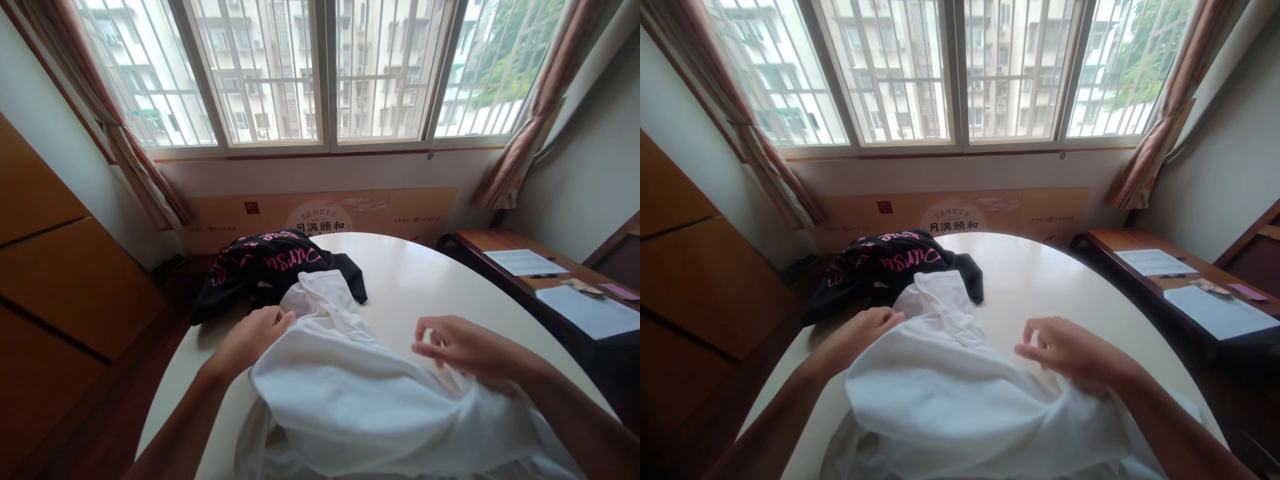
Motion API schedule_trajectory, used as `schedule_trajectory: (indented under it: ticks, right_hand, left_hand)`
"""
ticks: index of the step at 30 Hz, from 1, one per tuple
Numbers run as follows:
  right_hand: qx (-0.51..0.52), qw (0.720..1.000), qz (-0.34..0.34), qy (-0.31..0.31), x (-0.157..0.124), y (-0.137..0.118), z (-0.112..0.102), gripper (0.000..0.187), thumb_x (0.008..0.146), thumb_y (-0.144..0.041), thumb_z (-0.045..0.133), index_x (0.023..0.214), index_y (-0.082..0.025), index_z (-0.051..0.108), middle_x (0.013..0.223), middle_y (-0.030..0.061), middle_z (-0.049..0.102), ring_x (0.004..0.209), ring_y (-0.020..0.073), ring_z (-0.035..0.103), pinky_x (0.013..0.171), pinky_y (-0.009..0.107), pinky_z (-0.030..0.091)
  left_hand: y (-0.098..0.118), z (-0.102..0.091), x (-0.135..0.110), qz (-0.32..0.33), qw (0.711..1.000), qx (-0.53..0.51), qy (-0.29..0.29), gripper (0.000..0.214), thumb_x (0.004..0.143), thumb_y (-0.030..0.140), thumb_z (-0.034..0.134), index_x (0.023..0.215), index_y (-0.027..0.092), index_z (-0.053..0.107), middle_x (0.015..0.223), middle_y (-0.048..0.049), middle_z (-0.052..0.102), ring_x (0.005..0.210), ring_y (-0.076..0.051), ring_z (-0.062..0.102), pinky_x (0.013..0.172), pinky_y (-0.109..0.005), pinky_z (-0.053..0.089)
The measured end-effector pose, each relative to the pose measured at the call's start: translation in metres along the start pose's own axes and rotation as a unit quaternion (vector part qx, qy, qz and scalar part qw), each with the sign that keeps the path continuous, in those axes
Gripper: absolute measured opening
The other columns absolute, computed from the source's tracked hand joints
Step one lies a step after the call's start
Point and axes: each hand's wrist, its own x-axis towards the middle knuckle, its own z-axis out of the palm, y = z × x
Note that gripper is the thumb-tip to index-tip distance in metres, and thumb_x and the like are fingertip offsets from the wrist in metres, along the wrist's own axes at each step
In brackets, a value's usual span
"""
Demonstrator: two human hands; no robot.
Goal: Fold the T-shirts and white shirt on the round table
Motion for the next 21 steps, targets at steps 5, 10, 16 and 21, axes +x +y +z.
schedule_trajectory:
  ticks: [5, 10, 16, 21]
  right_hand:
    - [-0.012, 0.997, -0.074, 0.019, 0.01, -0.015, 0.034, 0.023, 0.096, -0.046, 0.07, 0.094, -0.024, 0.073, 0.076, -0.0018, 0.069, 0.069, 0.017, 0.059, 0.061, 0.027, 0.039]
    - [0.161, 0.979, -0.105, 0.073, 0.01, -0.016, 0.031, 0.034, 0.102, -0.05, 0.061, 0.084, -0.022, 0.061, 0.079, -0.0008, 0.063, 0.071, 0.0163, 0.055, 0.061, 0.027, 0.04]
    - [0.373, 0.839, -0.037, 0.395, 0.019, 0.029, -0.018, 0.038, 0.089, -0.056, 0.076, 0.094, -0.031, 0.048, 0.069, -0.002, 0.063, 0.053, 0.0196, 0.056, 0.047, 0.03, 0.041]
    - [0.212, 0.89, 0.047, 0.401, 0.033, 0.062, -0.023, 0.033, 0.089, -0.058, 0.066, 0.096, -0.028, 0.056, 0.06, -0.0024, 0.059, 0.047, 0.0207, 0.056, 0.041, 0.033, 0.041]
  left_hand:
    - [0.007, 0.014, 0.002, 0.003, 0.996, -0.031, -0.085, 0.029, 0.074, 0.042, 0.075, 0.093, 0.02, 0.071, 0.097, -0.0066, 0.078, 0.092, -0.029, 0.071, 0.069, -0.031, 0.051]
    - [0.011, 0.022, 0.003, 0.074, 0.987, -0.129, -0.058, 0.023, 0.087, 0.04, 0.064, 0.097, 0.02, 0.068, 0.083, -0.0005, 0.069, 0.076, -0.02, 0.065, 0.068, -0.029, 0.053]
    - [0.011, 0.014, 0.009, 0.101, 0.94, -0.171, 0.276, 0.026, 0.095, 0.045, 0.058, 0.105, 0.021, 0.061, 0.088, -0.0006, 0.064, 0.074, -0.017, 0.063, 0.069, -0.028, 0.054]
    - [0.008, 0.016, 0.009, 0.047, 0.982, -0.087, 0.16, 0.04, 0.1, 0.059, 0.049, 0.102, 0.021, 0.06, 0.095, -0.0071, 0.072, 0.087, -0.024, 0.069, 0.078, -0.036, 0.055]
